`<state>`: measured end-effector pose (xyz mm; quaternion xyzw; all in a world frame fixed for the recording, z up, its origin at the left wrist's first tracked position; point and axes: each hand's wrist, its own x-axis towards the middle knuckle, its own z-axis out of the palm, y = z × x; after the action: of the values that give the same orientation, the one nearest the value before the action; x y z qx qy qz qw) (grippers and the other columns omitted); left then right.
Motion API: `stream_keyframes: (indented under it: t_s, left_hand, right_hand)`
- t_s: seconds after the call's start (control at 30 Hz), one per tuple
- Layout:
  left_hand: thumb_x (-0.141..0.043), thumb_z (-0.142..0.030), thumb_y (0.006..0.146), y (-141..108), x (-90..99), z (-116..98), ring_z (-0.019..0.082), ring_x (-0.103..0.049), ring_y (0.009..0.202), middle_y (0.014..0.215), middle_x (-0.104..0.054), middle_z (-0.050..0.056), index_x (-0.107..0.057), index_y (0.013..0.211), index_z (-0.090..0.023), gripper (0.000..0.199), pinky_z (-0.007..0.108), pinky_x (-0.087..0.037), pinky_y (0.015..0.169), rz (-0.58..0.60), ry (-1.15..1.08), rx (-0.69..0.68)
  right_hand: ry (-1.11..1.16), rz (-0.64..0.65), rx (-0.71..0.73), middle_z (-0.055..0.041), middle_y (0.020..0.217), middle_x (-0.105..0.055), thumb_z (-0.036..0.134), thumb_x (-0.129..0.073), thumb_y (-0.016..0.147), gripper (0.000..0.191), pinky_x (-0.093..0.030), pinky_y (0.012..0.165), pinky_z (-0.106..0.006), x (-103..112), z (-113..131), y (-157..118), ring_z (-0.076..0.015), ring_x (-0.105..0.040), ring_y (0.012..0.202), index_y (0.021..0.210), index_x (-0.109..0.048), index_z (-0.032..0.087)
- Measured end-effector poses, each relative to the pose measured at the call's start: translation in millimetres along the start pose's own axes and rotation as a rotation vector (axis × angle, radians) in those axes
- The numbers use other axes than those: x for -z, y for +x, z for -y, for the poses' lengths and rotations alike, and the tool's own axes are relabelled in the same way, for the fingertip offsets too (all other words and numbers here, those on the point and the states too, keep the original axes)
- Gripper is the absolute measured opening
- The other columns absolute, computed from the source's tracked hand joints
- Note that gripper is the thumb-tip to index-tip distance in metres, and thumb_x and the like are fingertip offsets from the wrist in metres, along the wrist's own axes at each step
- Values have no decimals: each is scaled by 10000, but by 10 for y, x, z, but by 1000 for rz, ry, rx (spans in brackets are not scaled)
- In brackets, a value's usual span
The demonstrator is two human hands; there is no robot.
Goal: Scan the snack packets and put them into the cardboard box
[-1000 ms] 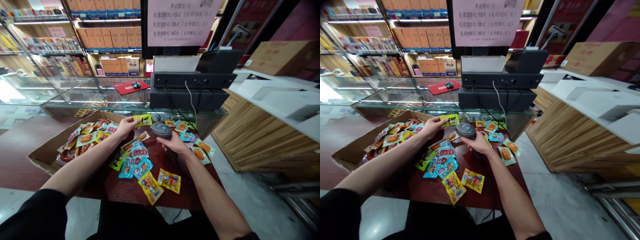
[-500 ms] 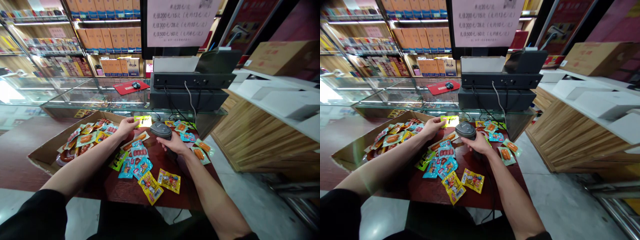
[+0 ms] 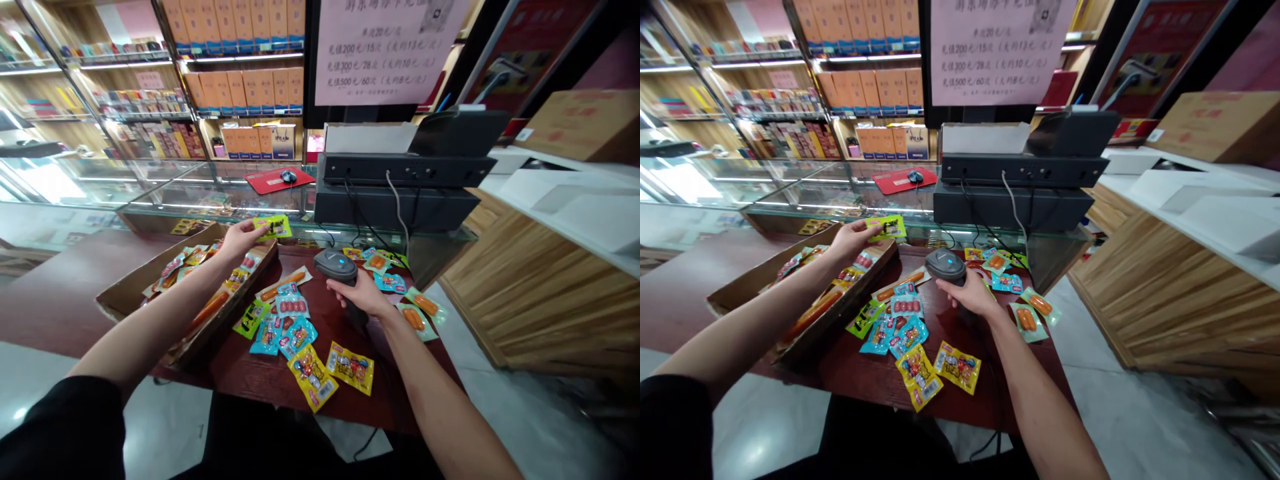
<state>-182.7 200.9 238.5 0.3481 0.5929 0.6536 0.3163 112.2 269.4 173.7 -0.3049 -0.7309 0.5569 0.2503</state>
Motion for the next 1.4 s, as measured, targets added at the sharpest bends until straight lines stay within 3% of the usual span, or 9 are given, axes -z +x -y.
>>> stream_keyframes:
  t_s: [0.23,0.33,0.43,0.67,0.93,1.03,1.13,1.27,1.4]
  left_hand:
    - [-857,-302,567,8,1042,-318,163,-683,668,798,-706,59,-689,810,-120,347,276,-587,602,-175,40,-26]
    - [-833,-328,631,-84,1262,-414,155,-672,611,777,-711,75,-700,844,-124,323,254,-567,545,-256,99,-1]
    - [-819,-369,657,-142,1284,-460,147,-659,605,753,-705,78,-702,836,-126,324,235,-547,520,-301,119,1]
    - [-835,-466,586,-79,835,-432,156,-663,692,757,-697,50,-717,842,-136,434,219,-540,541,-219,160,-79]
    - [-842,-545,533,-105,-342,-68,198,-662,771,768,-693,59,-721,815,-142,507,259,-543,563,84,85,8]
    - [-821,-548,575,-148,-661,118,194,-658,768,794,-707,64,-729,834,-150,483,265,-539,571,190,64,23]
    - [-798,-539,619,-176,-775,272,185,-654,767,854,-725,78,-741,871,-156,462,254,-527,570,274,103,22]
    - [-788,-531,627,-171,-716,426,178,-638,709,817,-725,81,-743,873,-158,449,266,-512,561,309,209,43]
    - [-758,-431,673,-190,-605,513,191,-629,664,740,-716,70,-750,831,-184,293,297,-486,616,361,553,-82]
  right_hand:
    - [-18,-2,-2,-18,588,-613,558,-706,754,429,-431,434,-246,-8,40,-3,-122,-543,428,821,-620,143]
    - [-42,-4,9,-21,560,-601,568,-693,759,435,-426,435,-249,-8,95,-15,-127,-544,425,779,-630,138]
    - [-53,-12,13,-21,553,-600,566,-692,762,433,-423,438,-250,-10,113,-20,-127,-545,422,759,-636,137]
    - [-35,-1,7,-22,579,-613,551,-696,768,423,-423,437,-247,0,82,-14,-125,-547,425,802,-638,134]
    - [7,-20,5,-12,573,-618,546,-718,743,404,-427,427,-245,28,45,0,-124,-538,414,807,-621,159]
    - [2,-27,14,0,547,-602,537,-710,758,387,-430,431,-242,36,51,1,-123,-539,410,784,-606,166]
    - [7,-14,13,4,531,-588,536,-698,770,382,-436,433,-244,42,60,3,-128,-546,414,767,-607,165]
    - [7,-14,17,4,525,-583,535,-693,774,379,-433,429,-245,45,52,6,-124,-533,402,759,-616,164]
    - [29,-24,6,5,538,-590,534,-697,769,381,-422,418,-235,36,41,5,-114,-524,402,769,-620,161]
